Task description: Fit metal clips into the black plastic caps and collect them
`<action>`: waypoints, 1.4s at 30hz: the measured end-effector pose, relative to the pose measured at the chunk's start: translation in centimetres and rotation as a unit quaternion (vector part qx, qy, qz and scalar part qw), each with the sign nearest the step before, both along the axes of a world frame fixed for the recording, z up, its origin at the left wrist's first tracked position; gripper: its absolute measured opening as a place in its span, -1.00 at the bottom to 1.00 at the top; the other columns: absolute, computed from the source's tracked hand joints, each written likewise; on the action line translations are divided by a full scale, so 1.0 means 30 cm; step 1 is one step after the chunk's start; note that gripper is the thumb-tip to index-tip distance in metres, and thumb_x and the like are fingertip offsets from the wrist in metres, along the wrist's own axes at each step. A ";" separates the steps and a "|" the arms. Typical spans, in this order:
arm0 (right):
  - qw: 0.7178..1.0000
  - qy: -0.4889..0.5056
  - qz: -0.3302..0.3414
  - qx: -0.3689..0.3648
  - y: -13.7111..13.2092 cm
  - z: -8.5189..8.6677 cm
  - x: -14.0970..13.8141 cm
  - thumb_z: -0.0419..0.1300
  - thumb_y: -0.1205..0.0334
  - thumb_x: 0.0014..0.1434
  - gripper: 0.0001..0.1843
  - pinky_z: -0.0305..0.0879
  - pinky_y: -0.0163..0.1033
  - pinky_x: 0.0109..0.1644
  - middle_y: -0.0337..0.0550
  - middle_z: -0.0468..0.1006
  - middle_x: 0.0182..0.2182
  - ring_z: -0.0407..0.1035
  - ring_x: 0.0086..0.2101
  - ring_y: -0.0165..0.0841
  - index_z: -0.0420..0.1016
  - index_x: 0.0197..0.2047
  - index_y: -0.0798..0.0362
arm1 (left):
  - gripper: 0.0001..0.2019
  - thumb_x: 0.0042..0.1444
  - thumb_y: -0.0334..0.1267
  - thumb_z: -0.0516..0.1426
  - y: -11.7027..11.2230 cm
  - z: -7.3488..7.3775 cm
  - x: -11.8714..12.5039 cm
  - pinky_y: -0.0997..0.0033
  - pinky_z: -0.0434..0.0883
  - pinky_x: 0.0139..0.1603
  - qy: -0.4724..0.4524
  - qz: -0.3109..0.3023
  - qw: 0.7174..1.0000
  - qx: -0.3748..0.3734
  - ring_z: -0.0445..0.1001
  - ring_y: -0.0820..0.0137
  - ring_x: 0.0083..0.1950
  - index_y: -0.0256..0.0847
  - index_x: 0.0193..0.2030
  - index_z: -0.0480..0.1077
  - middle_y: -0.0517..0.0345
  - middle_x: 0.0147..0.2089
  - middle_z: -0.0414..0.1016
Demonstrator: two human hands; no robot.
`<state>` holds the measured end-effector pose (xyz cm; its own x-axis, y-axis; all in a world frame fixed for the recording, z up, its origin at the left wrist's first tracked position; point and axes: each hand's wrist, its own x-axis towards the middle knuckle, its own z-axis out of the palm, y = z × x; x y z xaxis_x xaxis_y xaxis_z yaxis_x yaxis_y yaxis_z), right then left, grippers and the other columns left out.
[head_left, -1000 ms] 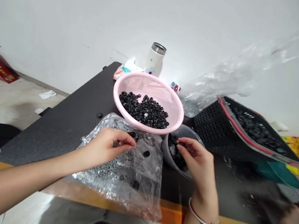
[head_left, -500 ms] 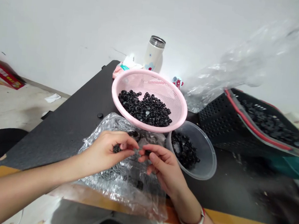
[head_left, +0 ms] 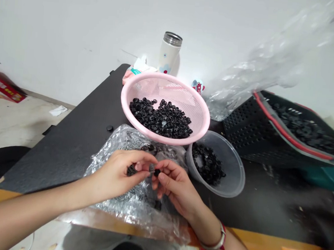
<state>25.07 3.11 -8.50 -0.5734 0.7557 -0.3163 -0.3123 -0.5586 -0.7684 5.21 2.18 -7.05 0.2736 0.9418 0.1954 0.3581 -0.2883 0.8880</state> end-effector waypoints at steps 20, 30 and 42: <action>1.000 0.020 0.015 -0.018 0.000 -0.023 -0.014 0.48 0.21 -0.07 -0.65 0.34 -0.48 -0.53 -0.23 0.56 -0.45 0.45 -0.50 -0.49 0.52 -0.23 0.13 | -0.91 0.08 -0.40 0.26 -0.005 -0.027 0.006 0.48 0.37 -0.21 -0.047 0.018 0.998 0.039 0.47 0.46 -0.27 -0.13 -0.39 0.55 0.20 -0.30 0.46; 0.999 0.034 0.024 0.007 -0.003 -0.022 -0.017 0.47 0.16 -0.08 -0.63 0.33 -0.45 -0.52 -0.24 0.57 -0.50 0.44 -0.52 -0.48 0.51 -0.24 0.14 | -0.93 0.03 -0.40 0.29 0.009 -0.018 0.001 0.51 0.41 -0.34 -0.085 -0.024 0.996 0.003 0.50 0.45 -0.40 -0.19 -0.43 0.57 0.17 -0.43 0.51; 0.999 0.020 0.010 0.033 0.014 -0.030 -0.021 0.49 0.13 -0.15 -0.55 0.30 -0.39 -0.49 -0.19 0.59 -0.45 0.43 -0.51 -0.46 0.48 -0.24 0.16 | -0.89 0.10 -0.42 0.25 0.018 -0.043 -0.015 0.49 0.45 -0.27 -0.012 -0.023 0.992 0.125 0.54 0.43 -0.32 -0.16 -0.33 0.61 0.12 -0.33 0.56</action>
